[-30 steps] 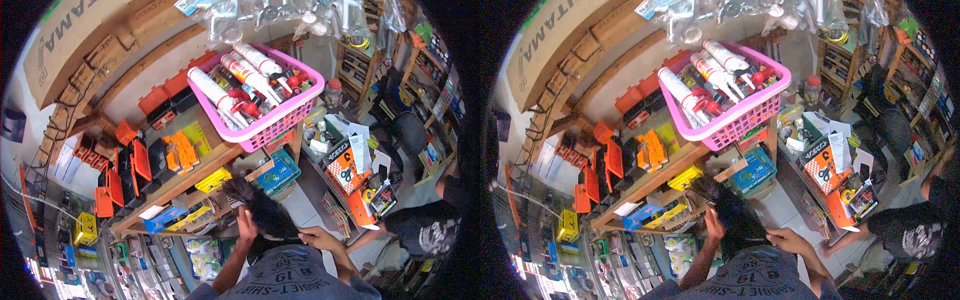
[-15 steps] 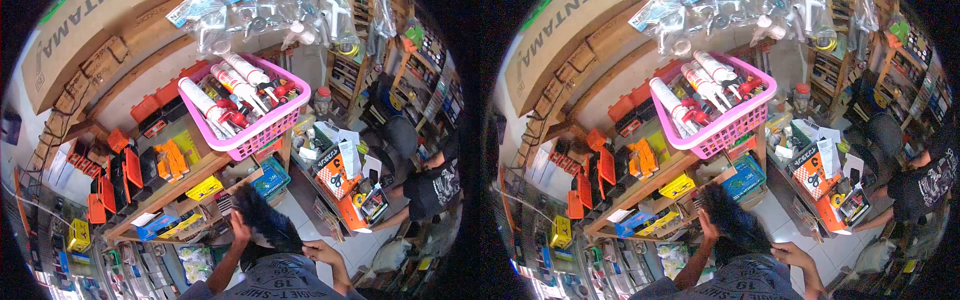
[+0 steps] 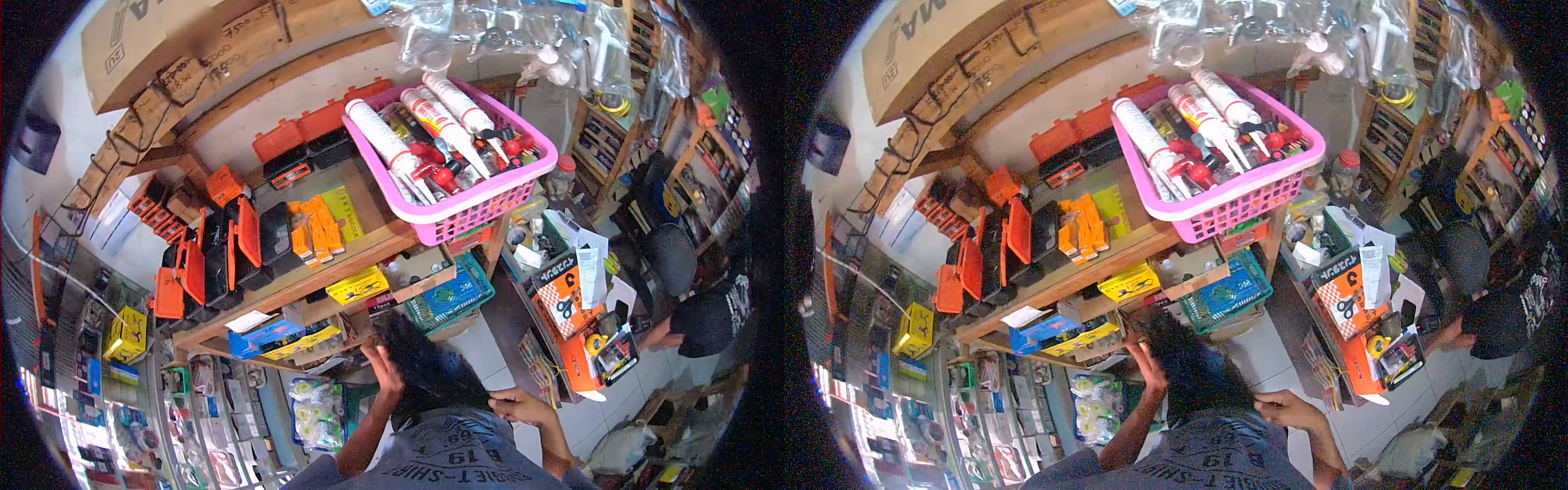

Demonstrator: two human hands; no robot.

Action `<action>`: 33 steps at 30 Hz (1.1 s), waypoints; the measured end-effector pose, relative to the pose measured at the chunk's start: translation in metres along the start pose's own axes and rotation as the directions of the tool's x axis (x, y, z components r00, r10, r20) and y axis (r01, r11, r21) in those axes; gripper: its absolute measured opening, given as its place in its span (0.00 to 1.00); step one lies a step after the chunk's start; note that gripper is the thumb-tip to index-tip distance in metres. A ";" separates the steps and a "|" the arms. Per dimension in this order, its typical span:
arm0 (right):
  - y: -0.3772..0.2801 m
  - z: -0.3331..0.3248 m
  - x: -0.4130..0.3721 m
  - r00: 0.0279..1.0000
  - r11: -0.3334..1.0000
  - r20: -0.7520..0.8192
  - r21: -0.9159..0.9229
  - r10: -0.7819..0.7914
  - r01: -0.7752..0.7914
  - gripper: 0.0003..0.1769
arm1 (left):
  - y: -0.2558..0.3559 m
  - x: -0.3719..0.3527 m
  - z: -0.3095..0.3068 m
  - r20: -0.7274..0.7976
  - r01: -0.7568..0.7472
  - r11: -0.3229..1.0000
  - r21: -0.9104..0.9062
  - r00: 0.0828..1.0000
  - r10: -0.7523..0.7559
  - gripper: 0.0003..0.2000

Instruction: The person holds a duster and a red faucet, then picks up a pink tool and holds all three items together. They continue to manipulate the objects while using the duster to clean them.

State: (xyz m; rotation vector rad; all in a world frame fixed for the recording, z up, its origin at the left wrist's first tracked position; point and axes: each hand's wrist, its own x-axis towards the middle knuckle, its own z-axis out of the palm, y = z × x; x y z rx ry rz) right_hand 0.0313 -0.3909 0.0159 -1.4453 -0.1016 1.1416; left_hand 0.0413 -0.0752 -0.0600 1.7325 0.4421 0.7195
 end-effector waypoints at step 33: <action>-0.049 -0.009 -0.014 0.775 0.688 -0.174 -0.602 -0.608 0.405 0.16 | 0.085 0.069 -0.007 0.466 0.155 0.987 -0.040 0.877 -0.119 0.18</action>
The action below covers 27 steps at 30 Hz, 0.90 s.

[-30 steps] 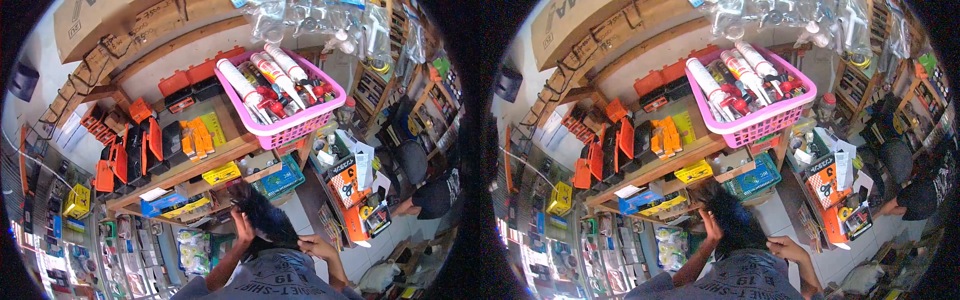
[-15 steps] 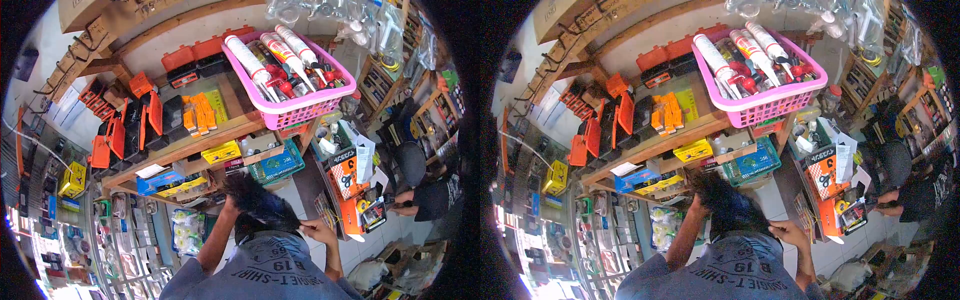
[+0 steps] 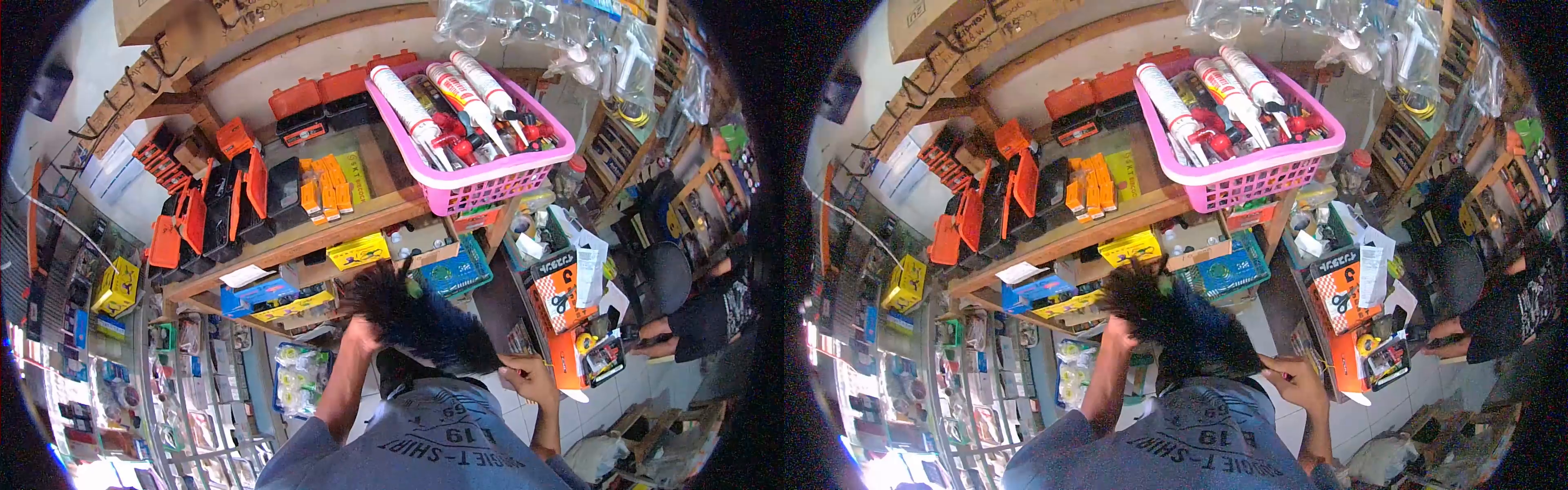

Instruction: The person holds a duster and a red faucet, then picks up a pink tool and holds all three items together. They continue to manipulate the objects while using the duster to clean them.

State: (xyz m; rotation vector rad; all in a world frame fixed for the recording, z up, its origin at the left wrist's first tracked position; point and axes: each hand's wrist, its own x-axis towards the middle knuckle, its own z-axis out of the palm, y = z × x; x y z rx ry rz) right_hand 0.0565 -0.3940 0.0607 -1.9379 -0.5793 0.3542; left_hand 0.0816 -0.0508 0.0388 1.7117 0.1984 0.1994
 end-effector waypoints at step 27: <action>-0.008 0.028 0.026 0.997 0.995 -0.075 0.099 -0.022 0.029 0.12 | -0.016 0.002 -0.032 -0.008 0.209 0.670 -0.712 0.952 -0.306 0.18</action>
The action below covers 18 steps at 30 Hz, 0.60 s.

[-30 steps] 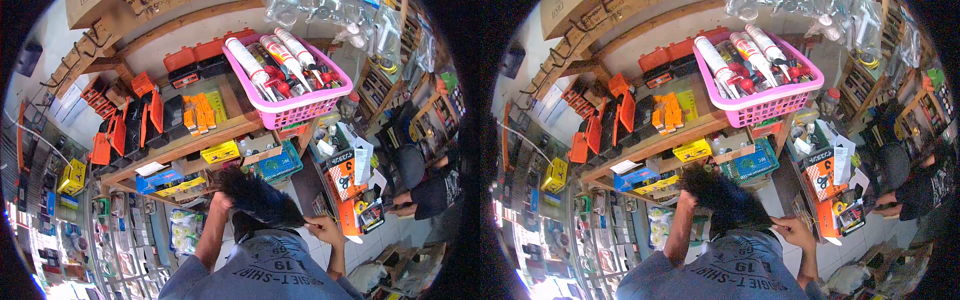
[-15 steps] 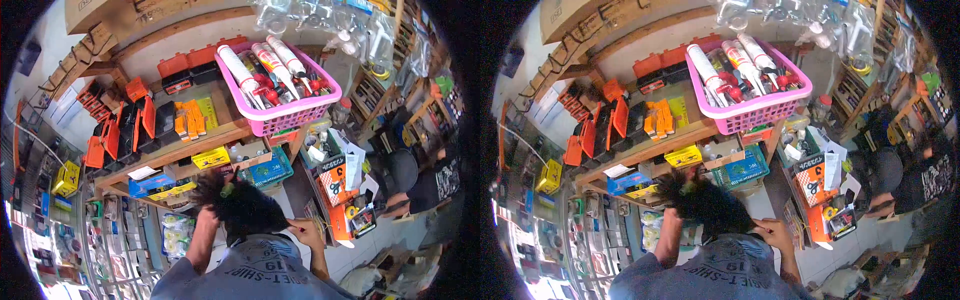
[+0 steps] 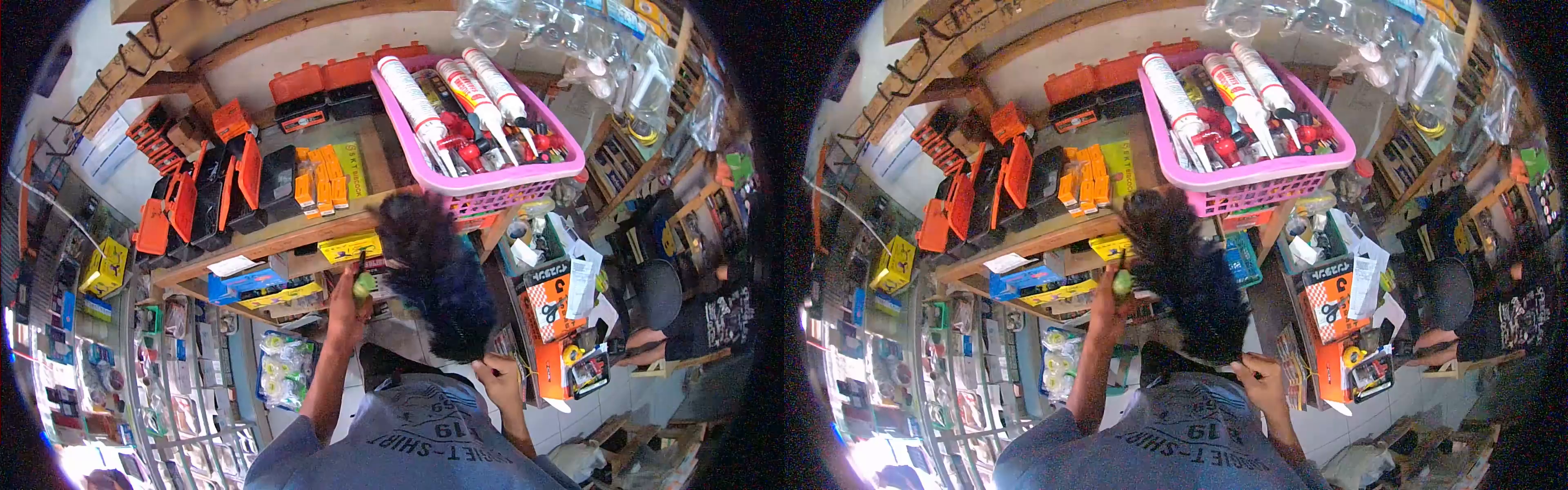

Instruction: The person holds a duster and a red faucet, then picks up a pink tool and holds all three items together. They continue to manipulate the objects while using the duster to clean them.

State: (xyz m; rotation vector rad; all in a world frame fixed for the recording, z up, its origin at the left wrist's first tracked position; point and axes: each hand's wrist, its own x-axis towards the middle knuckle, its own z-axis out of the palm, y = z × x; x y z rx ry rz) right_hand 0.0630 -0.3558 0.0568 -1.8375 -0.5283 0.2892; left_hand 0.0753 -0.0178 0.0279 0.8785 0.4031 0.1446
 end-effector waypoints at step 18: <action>0.027 -0.021 0.054 0.878 0.978 0.430 -0.074 0.208 -0.195 0.16 | -0.024 -0.009 -0.049 0.277 0.492 0.699 -0.519 0.870 -0.407 0.24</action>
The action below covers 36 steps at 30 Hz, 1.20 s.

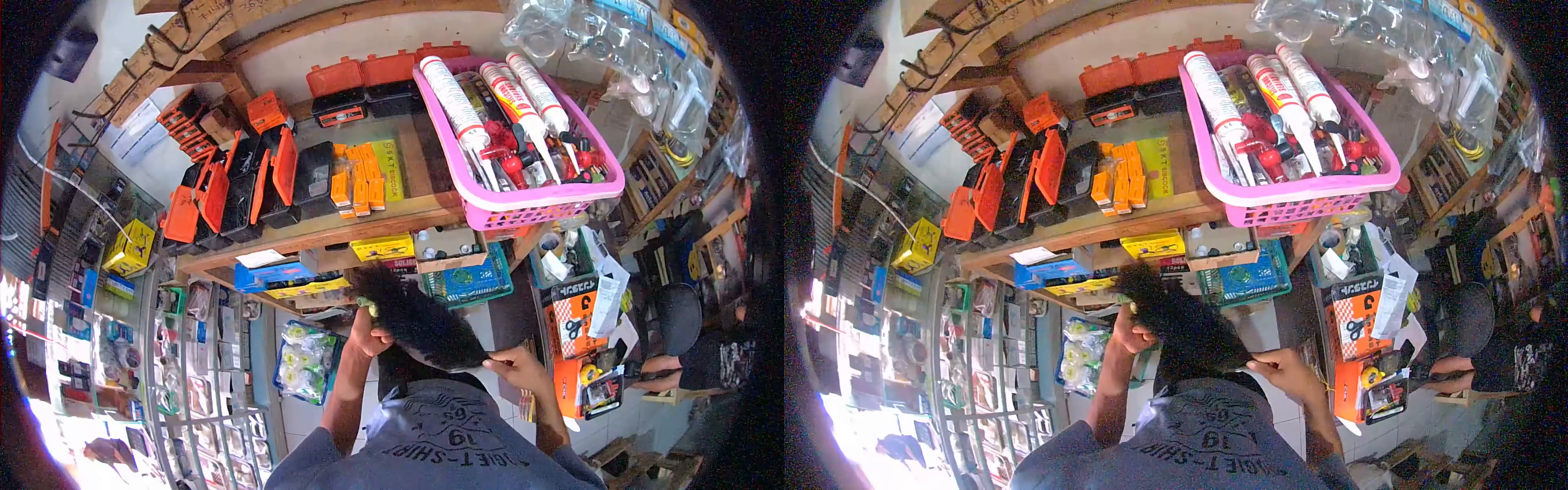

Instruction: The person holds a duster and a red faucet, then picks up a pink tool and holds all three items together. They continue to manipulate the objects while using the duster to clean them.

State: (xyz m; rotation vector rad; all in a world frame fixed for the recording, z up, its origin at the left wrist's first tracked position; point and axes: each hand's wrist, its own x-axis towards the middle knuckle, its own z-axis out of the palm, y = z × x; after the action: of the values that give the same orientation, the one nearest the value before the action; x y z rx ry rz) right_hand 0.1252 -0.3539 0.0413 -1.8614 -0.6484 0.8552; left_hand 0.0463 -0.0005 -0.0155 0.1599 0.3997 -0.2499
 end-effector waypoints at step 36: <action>-0.033 0.048 -0.022 0.946 0.977 -0.245 0.076 0.214 -0.201 0.17 | 0.010 0.043 0.051 0.048 -0.138 0.989 0.047 0.990 0.135 0.31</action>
State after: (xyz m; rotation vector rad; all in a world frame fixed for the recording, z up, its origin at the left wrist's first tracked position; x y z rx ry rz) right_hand 0.0716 -0.3304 0.0624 -1.9752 -0.2735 0.7423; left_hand 0.1058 -0.0105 0.0148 0.2301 0.3369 -0.1285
